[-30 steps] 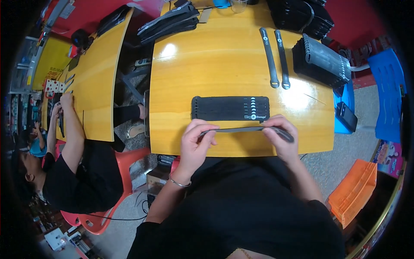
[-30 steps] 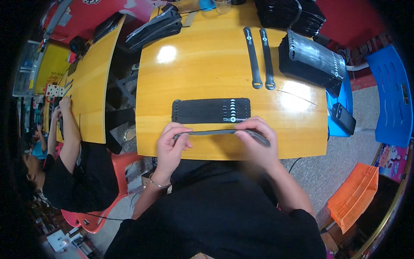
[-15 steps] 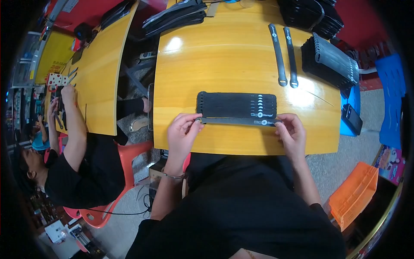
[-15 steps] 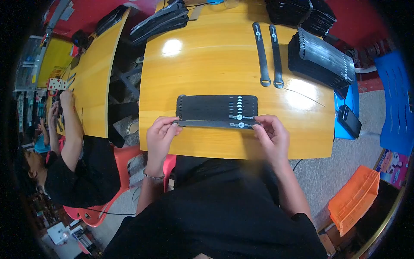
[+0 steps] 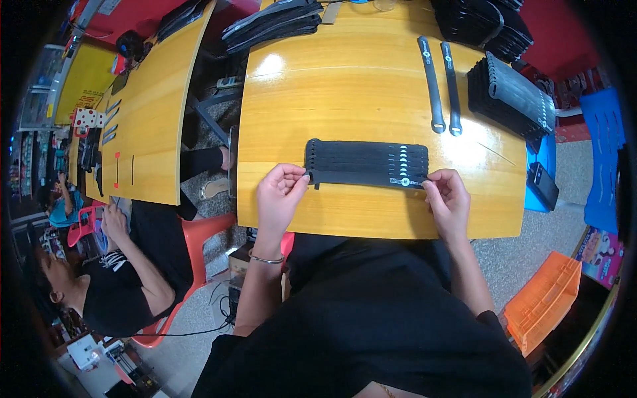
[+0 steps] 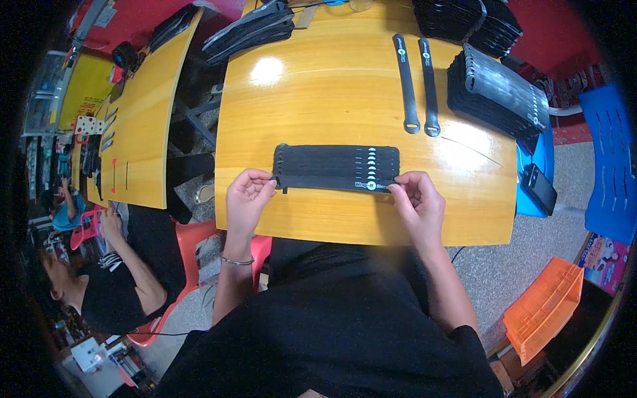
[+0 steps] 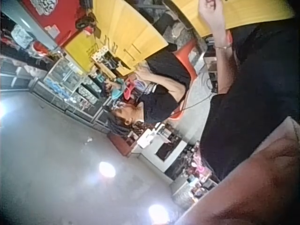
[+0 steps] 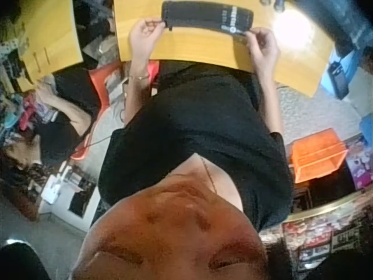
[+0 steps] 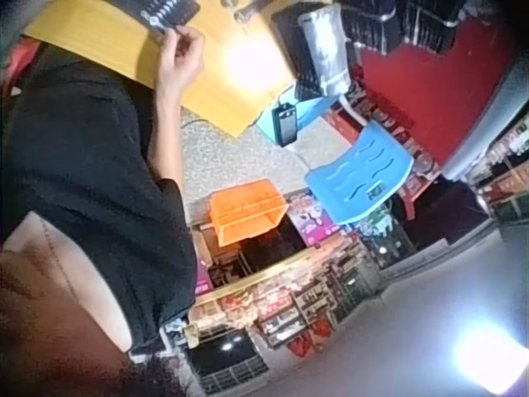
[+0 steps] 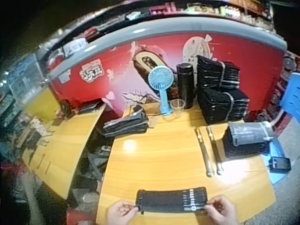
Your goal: The person is assembling and organizing black flexible straps at a manufacturing workspace.
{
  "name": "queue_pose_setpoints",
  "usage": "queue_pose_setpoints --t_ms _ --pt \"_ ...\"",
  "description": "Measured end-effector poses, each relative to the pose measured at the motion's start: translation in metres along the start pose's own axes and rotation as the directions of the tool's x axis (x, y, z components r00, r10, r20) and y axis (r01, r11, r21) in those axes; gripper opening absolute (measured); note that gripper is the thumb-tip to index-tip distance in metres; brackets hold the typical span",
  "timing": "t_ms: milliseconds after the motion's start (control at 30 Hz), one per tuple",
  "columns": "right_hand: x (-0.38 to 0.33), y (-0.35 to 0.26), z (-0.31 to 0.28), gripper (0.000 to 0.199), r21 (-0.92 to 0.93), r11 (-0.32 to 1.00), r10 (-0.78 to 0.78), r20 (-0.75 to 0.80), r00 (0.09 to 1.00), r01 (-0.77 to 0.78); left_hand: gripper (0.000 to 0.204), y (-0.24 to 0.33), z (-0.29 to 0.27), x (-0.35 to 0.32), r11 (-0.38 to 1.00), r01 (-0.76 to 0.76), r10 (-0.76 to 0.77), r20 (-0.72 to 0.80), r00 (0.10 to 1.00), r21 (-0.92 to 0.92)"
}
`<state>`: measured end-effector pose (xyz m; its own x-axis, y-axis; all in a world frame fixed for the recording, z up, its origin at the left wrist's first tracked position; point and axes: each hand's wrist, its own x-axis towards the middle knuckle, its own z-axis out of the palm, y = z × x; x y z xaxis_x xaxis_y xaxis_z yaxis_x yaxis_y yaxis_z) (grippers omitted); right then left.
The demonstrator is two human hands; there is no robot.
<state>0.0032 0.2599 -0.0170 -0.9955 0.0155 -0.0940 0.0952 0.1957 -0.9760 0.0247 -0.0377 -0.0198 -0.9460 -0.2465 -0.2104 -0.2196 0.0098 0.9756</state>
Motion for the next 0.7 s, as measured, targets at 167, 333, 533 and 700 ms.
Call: queue_pose_setpoints --t_ms 167,333,533,700 --pt "0.0006 0.0012 0.0006 0.011 -0.01 1.0 0.0 -0.008 1.0 0.0 0.008 -0.0024 -0.0006 -0.0003 1.0 0.007 -0.007 -0.011 1.0 0.009" --pt "0.0007 0.0016 0.0007 0.011 0.007 1.0 0.006 -0.015 1.0 -0.006 0.008 -0.005 0.001 0.0005 1.0 -0.004 0.004 -0.025 1.0 0.012" --pt "0.0018 0.0011 0.0022 0.012 0.003 1.0 -0.003 -0.009 1.0 0.003 0.007 -0.0055 0.003 0.0008 0.998 0.007 -0.003 -0.055 0.998 0.056" --pt "0.0022 0.0 0.0028 0.012 -0.024 1.0 0.013 -0.02 1.0 -0.013 0.008 -0.0053 0.0037 0.001 0.999 0.009 -0.006 -0.057 0.998 0.048"
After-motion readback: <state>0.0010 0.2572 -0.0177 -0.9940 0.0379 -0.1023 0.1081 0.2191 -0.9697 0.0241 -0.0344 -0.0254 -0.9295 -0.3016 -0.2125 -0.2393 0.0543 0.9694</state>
